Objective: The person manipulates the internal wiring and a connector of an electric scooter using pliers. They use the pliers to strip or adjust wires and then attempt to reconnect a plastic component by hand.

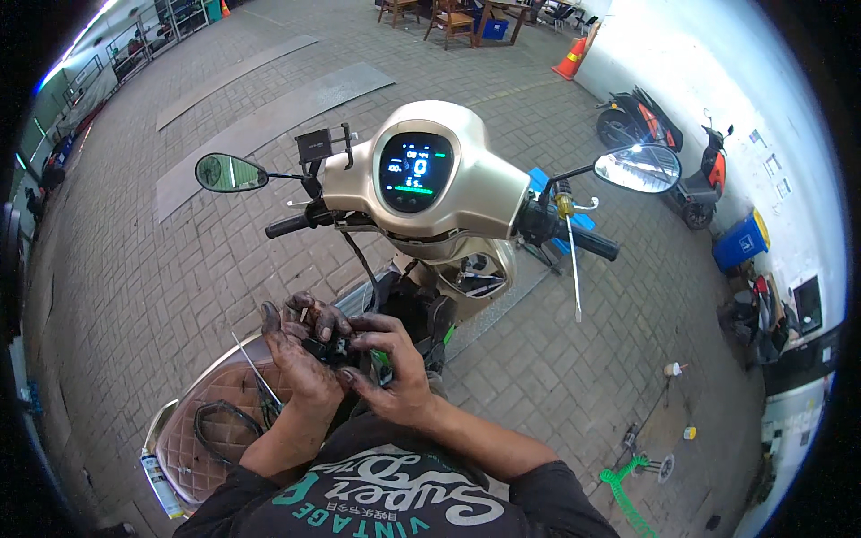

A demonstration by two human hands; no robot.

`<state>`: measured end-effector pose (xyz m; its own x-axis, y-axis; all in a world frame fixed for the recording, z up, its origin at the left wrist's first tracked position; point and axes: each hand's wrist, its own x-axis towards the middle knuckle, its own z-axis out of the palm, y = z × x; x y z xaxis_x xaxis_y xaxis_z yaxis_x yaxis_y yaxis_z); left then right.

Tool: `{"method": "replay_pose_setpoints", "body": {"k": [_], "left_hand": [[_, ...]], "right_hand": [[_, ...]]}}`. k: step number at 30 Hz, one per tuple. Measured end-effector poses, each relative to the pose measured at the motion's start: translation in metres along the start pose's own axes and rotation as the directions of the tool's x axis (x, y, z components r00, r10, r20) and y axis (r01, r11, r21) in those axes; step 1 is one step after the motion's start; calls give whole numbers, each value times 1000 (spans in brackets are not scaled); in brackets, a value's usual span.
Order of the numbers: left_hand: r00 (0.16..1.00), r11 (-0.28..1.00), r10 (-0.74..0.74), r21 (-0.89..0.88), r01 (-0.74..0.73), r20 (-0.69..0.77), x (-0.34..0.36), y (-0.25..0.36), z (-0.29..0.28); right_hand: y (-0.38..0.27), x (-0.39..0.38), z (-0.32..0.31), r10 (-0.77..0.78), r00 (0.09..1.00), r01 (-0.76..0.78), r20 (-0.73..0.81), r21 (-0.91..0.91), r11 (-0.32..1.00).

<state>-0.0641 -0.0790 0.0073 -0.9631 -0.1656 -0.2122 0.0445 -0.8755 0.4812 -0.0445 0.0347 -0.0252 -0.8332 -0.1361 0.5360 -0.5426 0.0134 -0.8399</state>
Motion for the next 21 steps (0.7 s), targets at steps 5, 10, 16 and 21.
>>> {"method": "replay_pose_setpoints", "body": {"k": [5, 10, 16, 21], "left_hand": [[998, 998, 24, 51, -27, 61, 0, -6, -8], [999, 999, 22, 49, -24, 42, -1, -9, -8], [997, 999, 44, 8, -45, 56, -4, -14, -8], [994, 997, 72, 32, -75, 88, 0, -17, -14]], "right_hand": [[1, 0, -1, 45, 999, -45, -22, -37, 998], [1, 3, -1, -36, 999, 39, 18, -169, 985], [0, 5, 0, -5, 1000, 2, -20, -167, 986], [5, -1, 1, 171, 983, -169, -66, 33, 985]]}}
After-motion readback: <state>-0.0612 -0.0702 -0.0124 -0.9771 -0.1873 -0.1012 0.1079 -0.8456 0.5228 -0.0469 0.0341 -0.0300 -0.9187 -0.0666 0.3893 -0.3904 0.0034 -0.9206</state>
